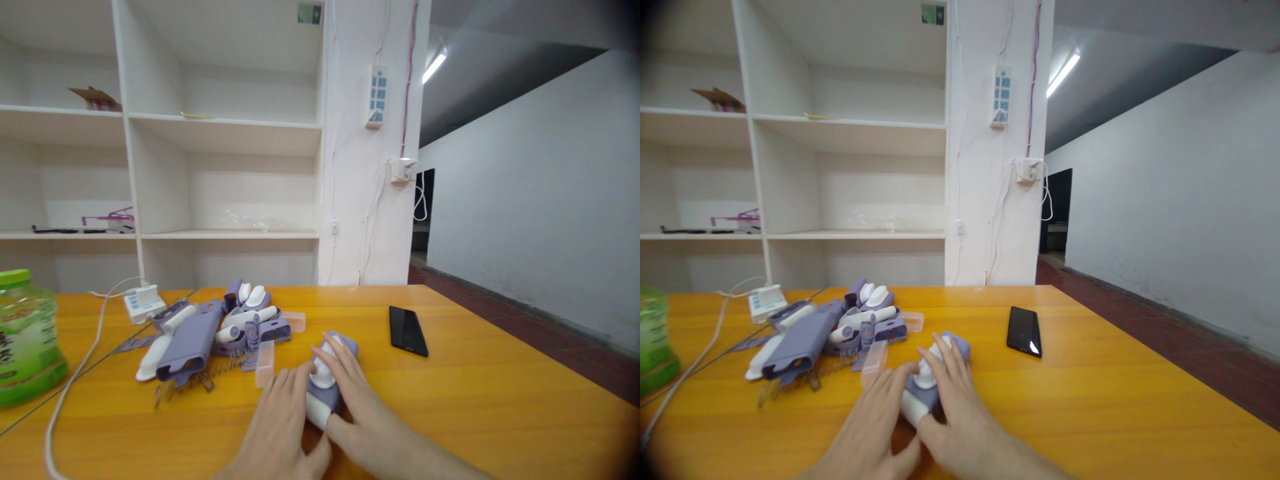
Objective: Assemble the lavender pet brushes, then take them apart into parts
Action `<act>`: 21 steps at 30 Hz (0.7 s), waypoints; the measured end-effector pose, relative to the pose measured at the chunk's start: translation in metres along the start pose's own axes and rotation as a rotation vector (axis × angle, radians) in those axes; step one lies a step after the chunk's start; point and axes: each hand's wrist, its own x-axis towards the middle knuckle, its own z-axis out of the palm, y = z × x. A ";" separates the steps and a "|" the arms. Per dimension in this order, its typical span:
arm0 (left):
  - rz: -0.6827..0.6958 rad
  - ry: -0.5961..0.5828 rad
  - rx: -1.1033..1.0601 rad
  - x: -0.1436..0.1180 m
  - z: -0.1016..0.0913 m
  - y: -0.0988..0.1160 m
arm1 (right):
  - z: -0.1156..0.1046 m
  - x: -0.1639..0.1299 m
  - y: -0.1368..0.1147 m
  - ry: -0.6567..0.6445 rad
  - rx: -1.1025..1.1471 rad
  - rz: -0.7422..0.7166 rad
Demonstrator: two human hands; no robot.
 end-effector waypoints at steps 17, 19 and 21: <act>-0.006 -0.058 0.014 -0.004 0.002 -0.008 | 0.004 0.003 0.008 0.018 0.015 0.018; 0.041 -0.110 -0.025 -0.007 -0.001 -0.017 | 0.002 0.003 0.010 0.020 0.006 0.011; 0.073 -0.150 -0.066 -0.010 -0.002 -0.024 | 0.000 0.003 0.012 0.020 -0.022 0.003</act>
